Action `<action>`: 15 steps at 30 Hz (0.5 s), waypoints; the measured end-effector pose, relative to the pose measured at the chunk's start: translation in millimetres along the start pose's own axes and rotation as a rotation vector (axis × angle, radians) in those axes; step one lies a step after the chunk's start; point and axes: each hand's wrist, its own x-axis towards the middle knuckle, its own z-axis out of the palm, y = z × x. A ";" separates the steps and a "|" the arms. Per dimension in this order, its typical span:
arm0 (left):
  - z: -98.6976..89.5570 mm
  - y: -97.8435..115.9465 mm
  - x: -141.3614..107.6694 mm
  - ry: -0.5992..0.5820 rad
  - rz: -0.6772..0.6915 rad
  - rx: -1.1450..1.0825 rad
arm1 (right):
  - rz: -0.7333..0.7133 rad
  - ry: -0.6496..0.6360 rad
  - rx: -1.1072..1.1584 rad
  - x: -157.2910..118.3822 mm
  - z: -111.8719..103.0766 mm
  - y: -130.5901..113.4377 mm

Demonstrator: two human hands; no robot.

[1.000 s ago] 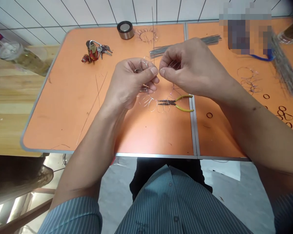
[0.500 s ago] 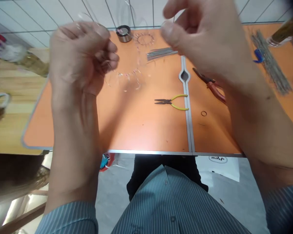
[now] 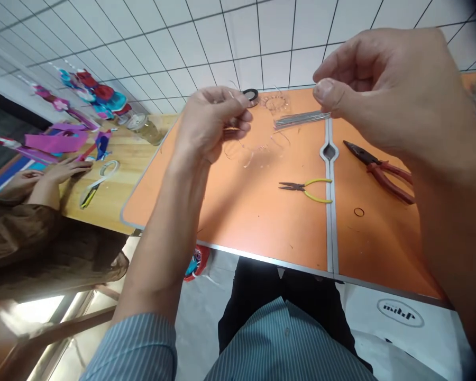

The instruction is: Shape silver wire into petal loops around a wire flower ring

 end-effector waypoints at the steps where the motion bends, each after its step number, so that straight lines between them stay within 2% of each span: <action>1: 8.7 -4.4 0.4 -0.038 -0.051 -0.004 | -0.014 0.014 0.009 0.6 -0.5 0.6; 6: 40.7 -33.6 -0.9 -0.192 -0.175 -0.083 | -0.064 0.051 -0.010 5.5 -1.0 11.9; 10: 47.4 -49.5 -4.0 -0.228 -0.227 -0.097 | -0.198 0.071 -0.190 4.9 -0.2 24.3; 15: 50.2 -52.5 -11.4 -0.283 -0.292 -0.066 | -0.382 -0.044 -0.447 0.4 6.7 35.1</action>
